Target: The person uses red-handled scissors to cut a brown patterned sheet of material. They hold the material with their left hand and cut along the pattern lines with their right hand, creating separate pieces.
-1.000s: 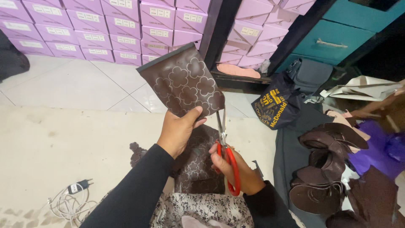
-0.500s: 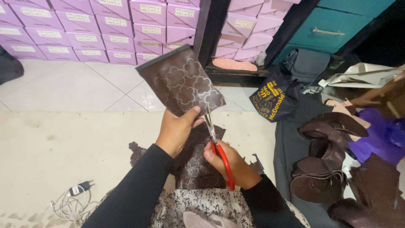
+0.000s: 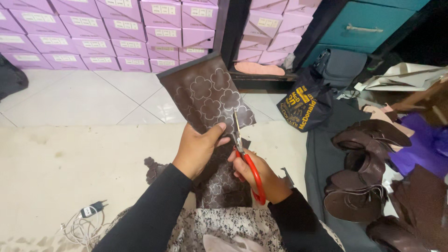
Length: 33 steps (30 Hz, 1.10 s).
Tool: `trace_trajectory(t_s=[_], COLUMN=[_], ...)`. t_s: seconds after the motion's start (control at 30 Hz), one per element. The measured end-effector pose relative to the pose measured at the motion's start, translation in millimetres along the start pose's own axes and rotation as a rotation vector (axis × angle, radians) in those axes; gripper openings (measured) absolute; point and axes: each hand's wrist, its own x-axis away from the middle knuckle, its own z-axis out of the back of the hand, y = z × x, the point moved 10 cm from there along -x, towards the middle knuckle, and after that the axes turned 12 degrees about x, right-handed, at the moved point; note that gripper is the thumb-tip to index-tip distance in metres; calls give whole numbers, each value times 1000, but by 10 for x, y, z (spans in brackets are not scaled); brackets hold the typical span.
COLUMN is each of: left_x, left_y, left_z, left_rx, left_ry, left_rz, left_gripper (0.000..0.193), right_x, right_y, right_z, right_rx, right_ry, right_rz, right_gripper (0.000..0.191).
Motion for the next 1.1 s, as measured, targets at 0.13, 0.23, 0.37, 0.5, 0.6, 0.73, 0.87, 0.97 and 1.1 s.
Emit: trace_trajectory(t_s=[0.13, 0.23, 0.37, 0.5, 0.6, 0.73, 0.87, 0.97, 1.1], left_x=[21, -8, -9, -32, 27, 44, 19, 9, 29], left_y=[26, 55, 36, 72, 56, 90, 110, 120, 167], left_z=[-8, -36, -10, -53, -37, -47, -81, -65, -116], left_rx=[13, -4, 30, 40, 31, 40, 39, 26, -17], left_ry=[6, -27, 4, -33, -23, 2, -14, -10, -76], left_rz=[-6, -24, -20, -40, -19, -21, -17, -35, -110], left_gripper=[37, 33, 35, 32, 32, 35, 34, 38, 33], right_x=[5, 3, -28, 8, 47, 90, 55, 42, 59], right_y=[24, 33, 38, 19, 11, 107, 43, 31, -50], right_z=[35, 25, 51, 95, 153, 111, 130, 91, 12], right_rx=[18, -29, -33, 56, 162, 89, 101, 28, 13], right_ry=[-1, -31, -11, 40, 87, 84, 62, -20, -75], right_rz=[13, 32, 28, -20, -68, -163, -67, -66, -45], right_gripper=[35, 35, 34, 35, 32, 31, 33, 34, 37])
